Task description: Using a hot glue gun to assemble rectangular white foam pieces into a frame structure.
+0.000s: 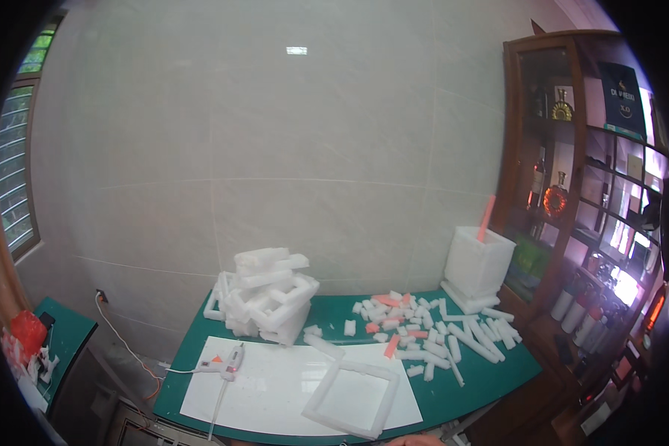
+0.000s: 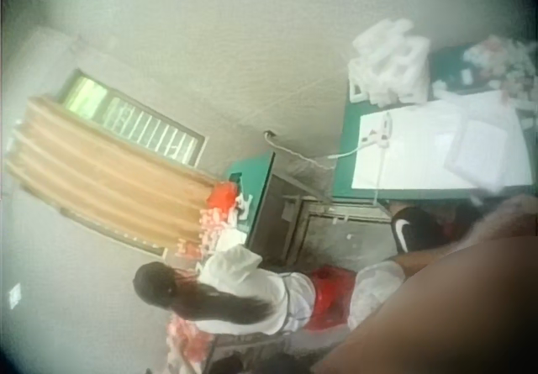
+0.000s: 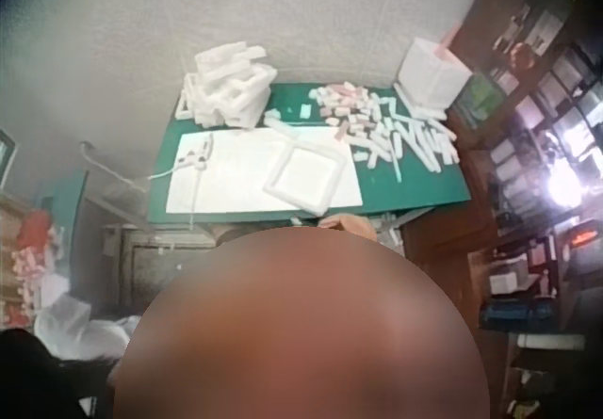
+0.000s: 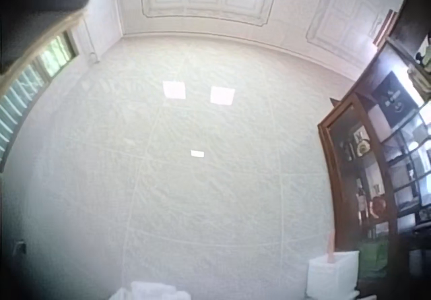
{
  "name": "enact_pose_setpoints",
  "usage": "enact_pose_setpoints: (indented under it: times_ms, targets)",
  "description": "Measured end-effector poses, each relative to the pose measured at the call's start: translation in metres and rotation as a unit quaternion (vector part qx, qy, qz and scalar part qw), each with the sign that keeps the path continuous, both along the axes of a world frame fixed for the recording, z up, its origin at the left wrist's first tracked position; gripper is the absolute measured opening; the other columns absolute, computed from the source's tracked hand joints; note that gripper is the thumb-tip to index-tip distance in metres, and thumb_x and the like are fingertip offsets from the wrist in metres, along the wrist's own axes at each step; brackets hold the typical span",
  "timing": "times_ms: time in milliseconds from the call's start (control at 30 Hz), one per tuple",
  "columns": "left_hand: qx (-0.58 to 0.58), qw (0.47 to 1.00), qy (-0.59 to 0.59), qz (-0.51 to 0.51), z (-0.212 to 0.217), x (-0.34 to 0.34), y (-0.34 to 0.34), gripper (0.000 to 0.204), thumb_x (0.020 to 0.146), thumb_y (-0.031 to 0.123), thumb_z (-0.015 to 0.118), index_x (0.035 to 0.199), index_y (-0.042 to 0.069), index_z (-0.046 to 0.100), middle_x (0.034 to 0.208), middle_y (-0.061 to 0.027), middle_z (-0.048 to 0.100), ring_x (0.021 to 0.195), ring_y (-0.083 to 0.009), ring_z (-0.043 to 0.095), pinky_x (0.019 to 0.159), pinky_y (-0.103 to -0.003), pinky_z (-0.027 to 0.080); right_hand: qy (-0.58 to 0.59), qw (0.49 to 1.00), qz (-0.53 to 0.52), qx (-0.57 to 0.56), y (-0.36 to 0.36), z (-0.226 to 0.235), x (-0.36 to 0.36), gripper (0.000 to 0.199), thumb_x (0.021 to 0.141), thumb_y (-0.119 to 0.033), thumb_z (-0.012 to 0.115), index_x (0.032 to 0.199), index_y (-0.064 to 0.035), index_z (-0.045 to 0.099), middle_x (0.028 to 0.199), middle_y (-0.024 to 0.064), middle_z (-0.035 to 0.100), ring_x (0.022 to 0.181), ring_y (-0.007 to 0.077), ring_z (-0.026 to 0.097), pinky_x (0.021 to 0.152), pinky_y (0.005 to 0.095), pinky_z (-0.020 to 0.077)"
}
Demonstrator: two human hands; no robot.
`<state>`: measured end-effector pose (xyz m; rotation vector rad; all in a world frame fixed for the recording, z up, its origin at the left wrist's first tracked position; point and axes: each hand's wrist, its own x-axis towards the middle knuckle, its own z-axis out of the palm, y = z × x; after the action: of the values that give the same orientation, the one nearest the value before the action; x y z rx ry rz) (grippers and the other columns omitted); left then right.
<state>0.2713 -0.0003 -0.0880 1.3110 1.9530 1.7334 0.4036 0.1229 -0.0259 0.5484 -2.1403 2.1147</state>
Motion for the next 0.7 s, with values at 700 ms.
enact_pose_setpoints:
  times_ms: [700]
  targets:
    - [0.034, 0.992, 0.003, -0.120, 0.011, 0.067, -0.015, 0.092, 0.071, 0.028, 0.083, 0.142, 0.001, 0.032, 0.127, -0.0216, 0.057, 0.119, -0.0315, 0.056, 0.099, -0.037, 0.044, 0.017, 0.899, -0.348, 0.264, 0.001, -0.032, 0.070, 0.096, 0.064, -0.033, 0.090, 0.135, 0.0033, 0.038, 0.124, 0.0198, 0.057, 0.115, 0.0287, 0.058, 0.101, 0.0373, 0.0430]
